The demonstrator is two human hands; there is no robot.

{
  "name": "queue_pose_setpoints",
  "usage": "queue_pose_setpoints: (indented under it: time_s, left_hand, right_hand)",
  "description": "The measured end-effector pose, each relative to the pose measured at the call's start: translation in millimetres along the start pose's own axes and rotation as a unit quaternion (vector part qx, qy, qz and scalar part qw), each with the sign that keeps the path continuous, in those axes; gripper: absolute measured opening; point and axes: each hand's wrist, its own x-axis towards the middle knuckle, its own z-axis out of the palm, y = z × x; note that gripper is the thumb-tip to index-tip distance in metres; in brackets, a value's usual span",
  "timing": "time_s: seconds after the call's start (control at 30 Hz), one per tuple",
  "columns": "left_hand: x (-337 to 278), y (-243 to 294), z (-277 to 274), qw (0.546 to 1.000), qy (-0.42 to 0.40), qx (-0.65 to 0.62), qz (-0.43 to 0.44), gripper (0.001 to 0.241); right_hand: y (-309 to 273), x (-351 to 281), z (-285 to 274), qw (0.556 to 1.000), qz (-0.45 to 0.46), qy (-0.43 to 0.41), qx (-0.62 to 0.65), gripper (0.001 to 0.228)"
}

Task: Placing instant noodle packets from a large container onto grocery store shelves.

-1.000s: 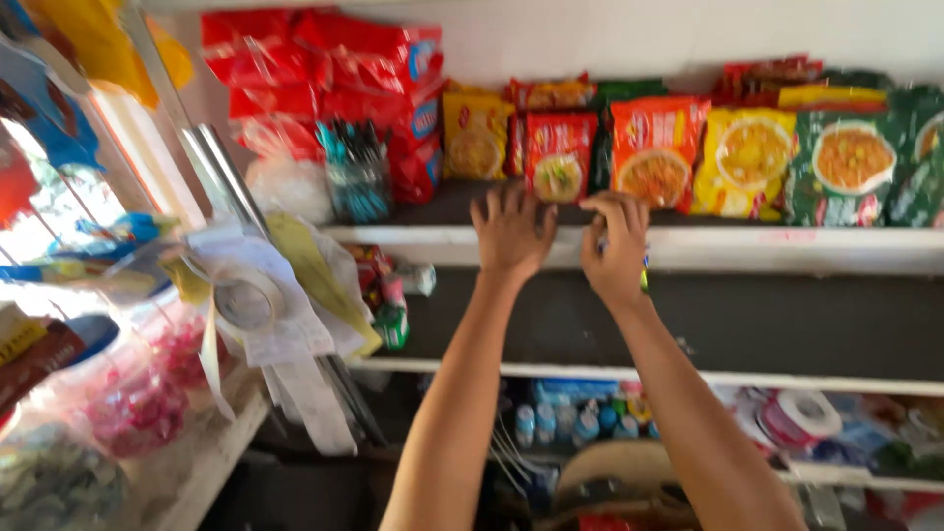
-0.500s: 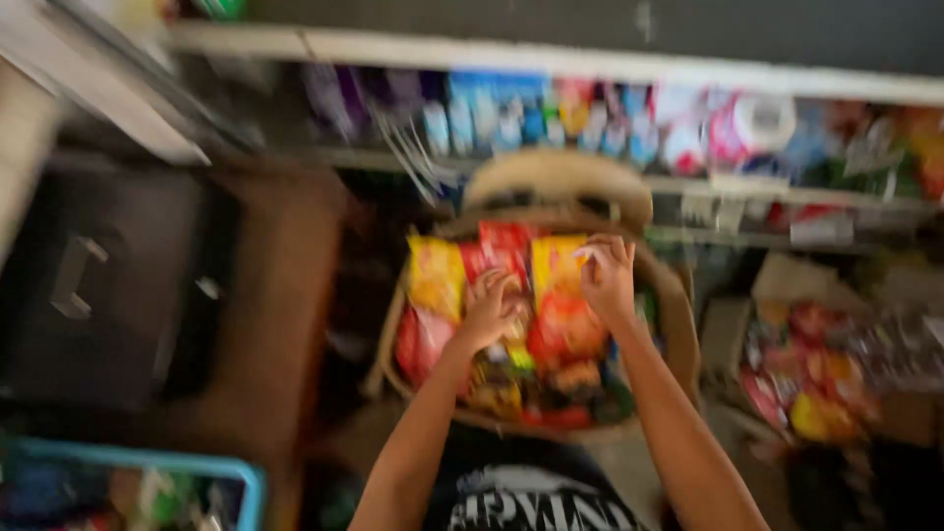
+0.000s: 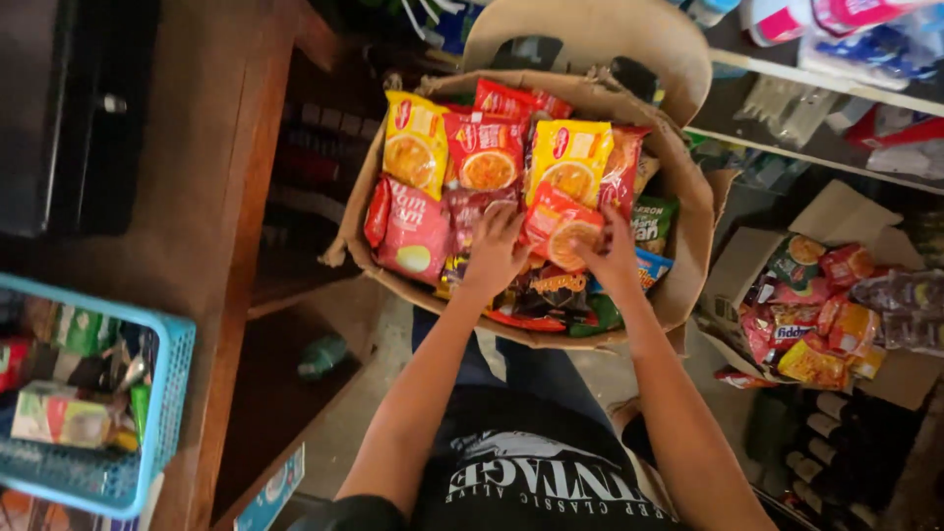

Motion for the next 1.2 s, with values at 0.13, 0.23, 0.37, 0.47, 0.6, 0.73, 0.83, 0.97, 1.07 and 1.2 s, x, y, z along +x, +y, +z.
queue_pose_setpoints:
  time_s: [0.13, 0.23, 0.37, 0.47, 0.6, 0.73, 0.83, 0.97, 1.07, 1.2]
  left_hand:
    - [5, -13, 25, 0.999, 0.014, -0.018, -0.048, 0.05]
    - [14, -17, 23, 0.995, 0.032, -0.059, -0.07, 0.046]
    - [36, -9, 0, 0.913, 0.015, -0.347, -0.217, 0.064]
    - [54, 0, -20, 0.851, -0.014, -0.456, -0.26, 0.066]
    - [91, 5, -67, 0.864, 0.051, -0.474, -0.162, 0.052]
    - [152, 29, -154, 0.823, 0.063, -0.556, -0.096, 0.045]
    - [200, 54, -232, 0.81, 0.086, -0.578, -0.047, 0.042]
    - [267, 86, -346, 0.794, 0.112, -0.594, 0.062, 0.038]
    - [325, 99, -420, 0.798, 0.125, -0.565, 0.17, 0.039]
    - [382, 119, -520, 0.86, 0.163, -0.409, 0.258, 0.046]
  right_hand:
    - [-15, 0, -7, 0.968, 0.09, -0.189, -0.136, 0.062]
    - [-2, 4, -8, 0.965, -0.199, -0.155, -0.07, 0.057]
    - [-54, 10, -14, 0.98, 0.038, -0.153, 0.123, 0.06]
    - [-126, 10, -17, 0.94, 0.118, -0.164, 0.274, 0.06]
    - [-181, 28, -11, 0.972, 0.11, -0.155, 0.137, 0.061]
    - [-239, 66, -1, 0.956, -0.136, -0.106, 0.239, 0.052]
    - [-322, 87, -8, 0.948, -0.205, -0.071, 0.234, 0.057]
    - [-443, 118, -32, 0.939, -0.317, -0.033, 0.129, 0.052]
    - [-541, 133, -54, 0.935, -0.344, 0.065, 0.047, 0.043]
    - [-647, 163, -74, 0.813, -0.542, 0.207, -0.054, 0.043]
